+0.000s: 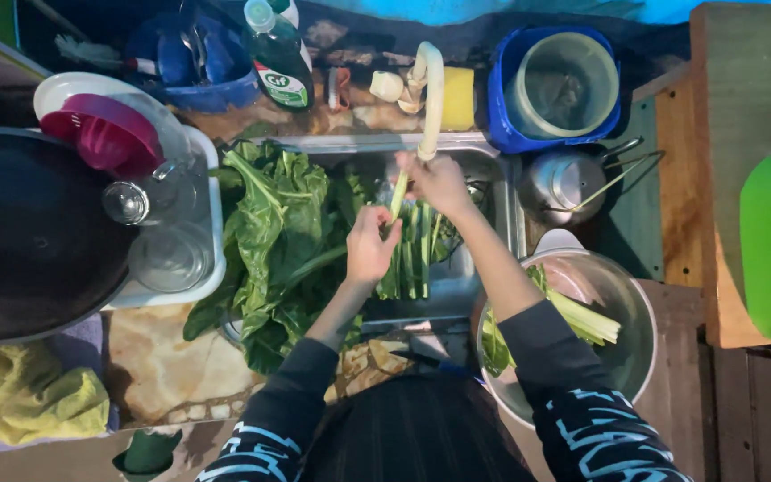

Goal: Washing and preparing green leafy vegetables and stalks in a sink.

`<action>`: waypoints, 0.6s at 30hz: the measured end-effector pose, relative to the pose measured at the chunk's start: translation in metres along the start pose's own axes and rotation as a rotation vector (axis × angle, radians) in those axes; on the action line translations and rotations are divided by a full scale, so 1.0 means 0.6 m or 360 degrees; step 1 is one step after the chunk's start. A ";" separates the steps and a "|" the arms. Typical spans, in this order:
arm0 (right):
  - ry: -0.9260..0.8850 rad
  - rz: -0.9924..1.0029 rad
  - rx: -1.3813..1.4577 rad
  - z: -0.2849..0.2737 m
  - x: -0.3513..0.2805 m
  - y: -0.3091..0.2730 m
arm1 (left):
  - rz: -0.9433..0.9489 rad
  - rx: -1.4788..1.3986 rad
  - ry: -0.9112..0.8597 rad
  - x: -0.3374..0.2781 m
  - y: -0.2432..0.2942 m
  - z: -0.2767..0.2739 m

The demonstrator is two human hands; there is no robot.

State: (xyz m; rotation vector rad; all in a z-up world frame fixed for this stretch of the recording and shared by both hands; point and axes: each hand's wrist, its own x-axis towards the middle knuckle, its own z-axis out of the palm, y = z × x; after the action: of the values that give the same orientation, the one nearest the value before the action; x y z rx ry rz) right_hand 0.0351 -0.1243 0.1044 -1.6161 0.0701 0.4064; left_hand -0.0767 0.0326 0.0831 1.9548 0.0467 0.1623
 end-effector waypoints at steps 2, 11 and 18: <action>-0.0069 -0.0183 -0.0121 0.000 -0.012 -0.011 | 0.0046 0.0002 0.0036 0.003 0.002 -0.003; 0.0087 -0.0225 -0.0273 -0.015 -0.014 -0.008 | 0.0091 -0.0009 0.0007 -0.002 0.009 0.002; 0.0131 -0.0221 -0.0778 -0.003 -0.036 -0.059 | -0.0211 -0.0130 -0.0110 -0.006 -0.008 0.004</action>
State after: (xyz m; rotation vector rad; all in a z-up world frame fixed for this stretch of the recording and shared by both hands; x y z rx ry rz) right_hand 0.0255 -0.1267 0.1445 -2.1055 -0.0863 0.2598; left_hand -0.0794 0.0322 0.0773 1.8677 0.1219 0.0090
